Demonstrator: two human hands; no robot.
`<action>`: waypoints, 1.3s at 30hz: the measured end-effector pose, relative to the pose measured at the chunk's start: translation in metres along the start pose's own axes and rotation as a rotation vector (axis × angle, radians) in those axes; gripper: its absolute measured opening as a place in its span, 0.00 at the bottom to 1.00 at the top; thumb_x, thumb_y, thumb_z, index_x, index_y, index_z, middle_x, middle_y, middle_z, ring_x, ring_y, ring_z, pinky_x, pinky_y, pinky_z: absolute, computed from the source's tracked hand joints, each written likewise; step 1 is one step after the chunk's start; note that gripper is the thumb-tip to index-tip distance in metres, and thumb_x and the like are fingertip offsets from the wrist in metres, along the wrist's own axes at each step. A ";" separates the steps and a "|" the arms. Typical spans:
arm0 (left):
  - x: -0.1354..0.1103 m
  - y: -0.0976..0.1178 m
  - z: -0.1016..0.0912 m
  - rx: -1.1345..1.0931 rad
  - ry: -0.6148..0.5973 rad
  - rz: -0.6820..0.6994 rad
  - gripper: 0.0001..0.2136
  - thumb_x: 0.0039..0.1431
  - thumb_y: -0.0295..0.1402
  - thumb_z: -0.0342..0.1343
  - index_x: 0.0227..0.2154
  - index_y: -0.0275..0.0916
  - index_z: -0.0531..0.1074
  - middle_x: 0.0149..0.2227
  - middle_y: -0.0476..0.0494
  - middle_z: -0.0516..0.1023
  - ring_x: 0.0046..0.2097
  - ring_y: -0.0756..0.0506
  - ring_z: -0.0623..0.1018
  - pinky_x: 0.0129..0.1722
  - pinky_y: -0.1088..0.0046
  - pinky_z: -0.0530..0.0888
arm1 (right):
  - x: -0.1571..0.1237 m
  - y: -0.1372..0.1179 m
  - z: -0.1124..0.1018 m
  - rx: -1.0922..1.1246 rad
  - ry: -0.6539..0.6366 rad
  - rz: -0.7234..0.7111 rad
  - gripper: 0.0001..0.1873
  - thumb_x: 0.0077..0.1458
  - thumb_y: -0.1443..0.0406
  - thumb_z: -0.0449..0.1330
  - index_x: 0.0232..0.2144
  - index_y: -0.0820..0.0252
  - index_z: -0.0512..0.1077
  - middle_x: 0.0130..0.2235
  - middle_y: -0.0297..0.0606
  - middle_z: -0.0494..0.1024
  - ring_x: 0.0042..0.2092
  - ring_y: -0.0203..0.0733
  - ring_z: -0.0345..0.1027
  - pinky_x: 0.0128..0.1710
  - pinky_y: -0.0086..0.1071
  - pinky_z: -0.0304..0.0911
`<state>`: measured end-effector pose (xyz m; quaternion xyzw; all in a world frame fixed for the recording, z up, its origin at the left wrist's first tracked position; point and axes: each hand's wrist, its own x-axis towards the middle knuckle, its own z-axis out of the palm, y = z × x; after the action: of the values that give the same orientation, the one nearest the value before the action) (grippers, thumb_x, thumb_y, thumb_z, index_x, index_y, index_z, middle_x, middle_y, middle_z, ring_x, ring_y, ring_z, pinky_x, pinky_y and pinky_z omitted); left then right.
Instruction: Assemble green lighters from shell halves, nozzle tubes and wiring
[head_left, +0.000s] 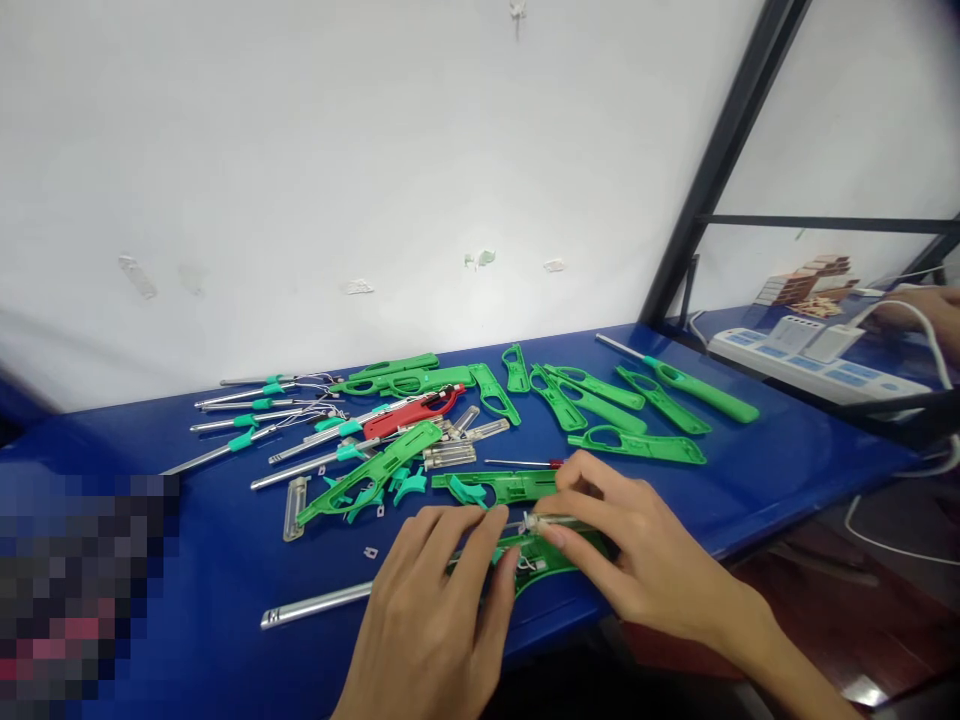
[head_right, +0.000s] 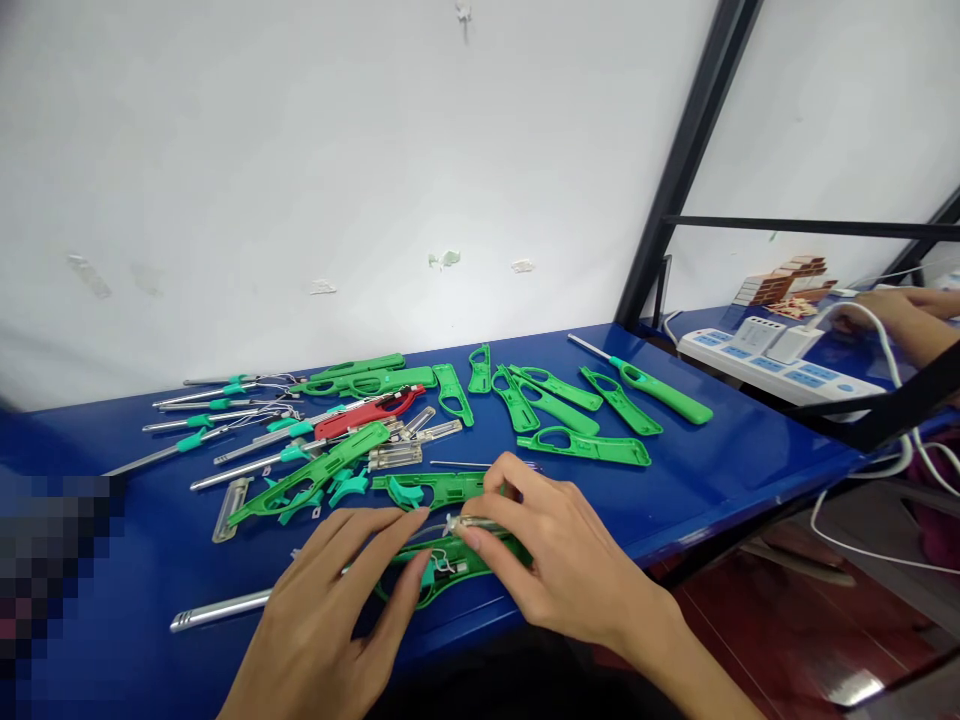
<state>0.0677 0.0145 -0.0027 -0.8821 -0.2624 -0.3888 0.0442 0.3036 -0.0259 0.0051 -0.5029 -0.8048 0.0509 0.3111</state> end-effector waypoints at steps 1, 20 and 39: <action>-0.003 0.001 -0.001 0.012 -0.013 -0.015 0.14 0.73 0.28 0.56 0.58 0.36 0.72 0.47 0.39 0.82 0.47 0.39 0.80 0.46 0.56 0.80 | 0.001 0.001 0.000 0.012 -0.014 0.011 0.13 0.75 0.61 0.54 0.50 0.54 0.78 0.43 0.40 0.74 0.41 0.44 0.75 0.40 0.37 0.69; -0.016 0.002 0.000 0.039 -0.141 -0.099 0.09 0.71 0.31 0.57 0.51 0.40 0.74 0.45 0.39 0.76 0.43 0.39 0.79 0.40 0.58 0.79 | 0.006 0.003 -0.002 0.027 -0.015 -0.075 0.12 0.76 0.65 0.55 0.44 0.56 0.79 0.44 0.38 0.84 0.44 0.45 0.75 0.51 0.44 0.66; -0.016 0.001 -0.001 0.049 -0.151 -0.077 0.09 0.72 0.31 0.55 0.53 0.42 0.72 0.45 0.41 0.77 0.42 0.39 0.80 0.40 0.58 0.78 | 0.006 0.003 -0.001 0.003 -0.013 -0.070 0.12 0.74 0.63 0.59 0.41 0.56 0.83 0.40 0.38 0.78 0.41 0.42 0.71 0.48 0.40 0.67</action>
<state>0.0583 0.0066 -0.0137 -0.8967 -0.3082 -0.3161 0.0307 0.3046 -0.0197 0.0072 -0.4736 -0.8239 0.0446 0.3081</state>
